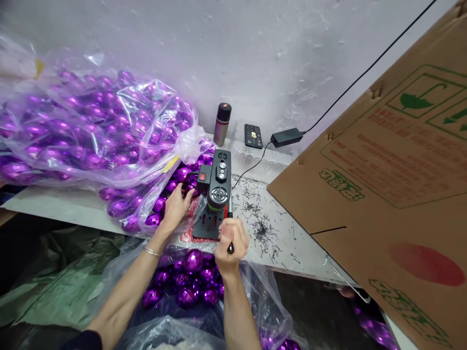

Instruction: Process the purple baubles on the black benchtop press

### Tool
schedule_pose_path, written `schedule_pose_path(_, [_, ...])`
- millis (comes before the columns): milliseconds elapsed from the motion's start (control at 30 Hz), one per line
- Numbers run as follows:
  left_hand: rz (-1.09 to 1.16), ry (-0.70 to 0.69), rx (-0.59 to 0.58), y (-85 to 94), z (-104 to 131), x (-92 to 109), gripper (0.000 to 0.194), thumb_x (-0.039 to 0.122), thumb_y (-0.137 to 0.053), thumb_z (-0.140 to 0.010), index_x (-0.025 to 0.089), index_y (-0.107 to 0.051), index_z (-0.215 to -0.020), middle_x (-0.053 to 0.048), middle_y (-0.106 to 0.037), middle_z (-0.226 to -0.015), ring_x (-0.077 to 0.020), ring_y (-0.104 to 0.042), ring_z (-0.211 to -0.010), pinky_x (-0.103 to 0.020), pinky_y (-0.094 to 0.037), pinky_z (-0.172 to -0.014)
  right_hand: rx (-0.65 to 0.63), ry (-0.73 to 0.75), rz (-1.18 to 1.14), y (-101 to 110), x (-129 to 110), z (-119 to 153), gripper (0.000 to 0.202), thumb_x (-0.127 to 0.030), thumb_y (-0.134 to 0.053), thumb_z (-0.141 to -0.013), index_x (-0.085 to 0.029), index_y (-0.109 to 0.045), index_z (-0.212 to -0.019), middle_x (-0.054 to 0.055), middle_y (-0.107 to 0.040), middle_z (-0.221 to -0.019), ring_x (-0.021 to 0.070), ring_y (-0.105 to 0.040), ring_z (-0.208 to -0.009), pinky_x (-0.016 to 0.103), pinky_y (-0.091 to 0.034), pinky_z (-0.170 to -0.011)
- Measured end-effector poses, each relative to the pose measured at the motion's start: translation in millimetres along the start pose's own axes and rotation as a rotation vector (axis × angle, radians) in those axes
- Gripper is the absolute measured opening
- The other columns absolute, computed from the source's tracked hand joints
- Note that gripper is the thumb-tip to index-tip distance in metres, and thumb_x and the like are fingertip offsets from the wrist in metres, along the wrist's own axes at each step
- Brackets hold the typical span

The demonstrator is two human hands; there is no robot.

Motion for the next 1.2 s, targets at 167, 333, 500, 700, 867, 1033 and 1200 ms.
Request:
schedule_pose_path(167, [-0.082, 0.077, -0.118, -14.9, -16, 21, 0.055, 0.039, -0.07, -0.102, 0.008, -0.06, -0.146, -0.026, -0.078, -0.122, -0.0428, -0.074, -0.122, -0.052, -0.056, -0.104, -0.02, 0.03, 0.022, 0, -1, 0, 0.037, -0.01, -0.045, -0.105, -0.023, -0.047, -0.07, -0.004, -0.051, -0.062, 0.0131, -0.058, -0.063, 0.029, -0.042, -0.059])
schedule_pose_path(333, [0.595, 0.331, -0.119, 1.8, -7, -11, 0.052, 0.039, -0.082, -0.092, 0.013, -0.067, -0.134, -0.018, -0.078, -0.128, -0.0327, -0.074, -0.121, -0.048, -0.057, -0.109, -0.028, 0.036, 0.021, 0, 1, 3, 0.036, -0.01, -0.047, -0.104, -0.023, -0.048, -0.071, -0.004, -0.052, -0.064, 0.0122, -0.057, -0.063, 0.028, -0.041, -0.058])
schedule_pose_path(500, [1.185, 0.441, -0.301, 8.9, 38, -20, 0.058, 0.055, -0.091, -0.077, 0.015, -0.076, -0.116, -0.013, -0.081, -0.118, -0.0261, -0.079, -0.104, -0.041, -0.065, -0.097, 0.007, 0.018, 0.027, 0, 0, 2, 0.038, -0.012, -0.046, -0.105, -0.024, -0.047, -0.069, -0.004, -0.05, -0.062, 0.0136, -0.057, -0.062, 0.03, -0.041, -0.058])
schedule_pose_path(700, [0.776, 0.211, -0.369, -9.8, 91, -7, 0.069, 0.052, -0.092, -0.075, 0.021, -0.071, -0.133, -0.008, -0.083, -0.111, -0.0269, -0.081, -0.099, -0.042, -0.066, -0.094, -0.009, -0.008, 0.021, -2, -6, -12, 0.038, -0.013, -0.045, -0.106, -0.023, -0.048, -0.07, -0.003, -0.052, -0.064, 0.0133, -0.056, -0.062, 0.03, -0.041, -0.059])
schedule_pose_path(867, [0.309, -0.091, -0.145, -15.7, 84, 7, 0.056, 0.044, -0.087, -0.084, 0.022, -0.07, -0.133, -0.011, -0.079, -0.125, -0.0316, -0.078, -0.115, -0.045, -0.063, -0.101, -0.013, -0.017, 0.009, -1, -9, -18, 0.036, -0.013, -0.045, -0.106, -0.023, -0.049, -0.072, -0.003, -0.053, -0.067, 0.0122, -0.055, -0.063, 0.029, -0.041, -0.058])
schedule_pose_path(1033, [0.156, -0.269, -0.073, -20.7, 67, 20, 0.052, 0.034, -0.086, -0.087, 0.021, -0.066, -0.133, -0.011, -0.077, -0.124, -0.0315, -0.075, -0.118, -0.044, -0.063, -0.102, -0.039, -0.014, 0.038, -1, -8, -15, 0.034, -0.014, -0.046, -0.105, -0.023, -0.05, -0.073, -0.002, -0.053, -0.067, 0.0131, -0.056, -0.063, 0.03, -0.042, -0.059])
schedule_pose_path(1200, [0.121, -0.352, -0.124, -22.2, 67, 25, 0.053, 0.032, -0.085, -0.086, 0.02, -0.065, -0.134, -0.011, -0.076, -0.125, -0.0319, -0.074, -0.118, -0.046, -0.061, -0.104, -0.034, 0.008, 0.038, 0, -8, -12, 0.034, -0.012, -0.046, -0.105, -0.023, -0.05, -0.073, -0.002, -0.054, -0.067, 0.0129, -0.056, -0.064, 0.029, -0.042, -0.059])
Point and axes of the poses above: each hand's wrist, its own z-axis away from the middle knuckle, its own y-axis out of the back of the hand, x = y × z, the point moved 8 cm from there along -z, towards the middle knuckle
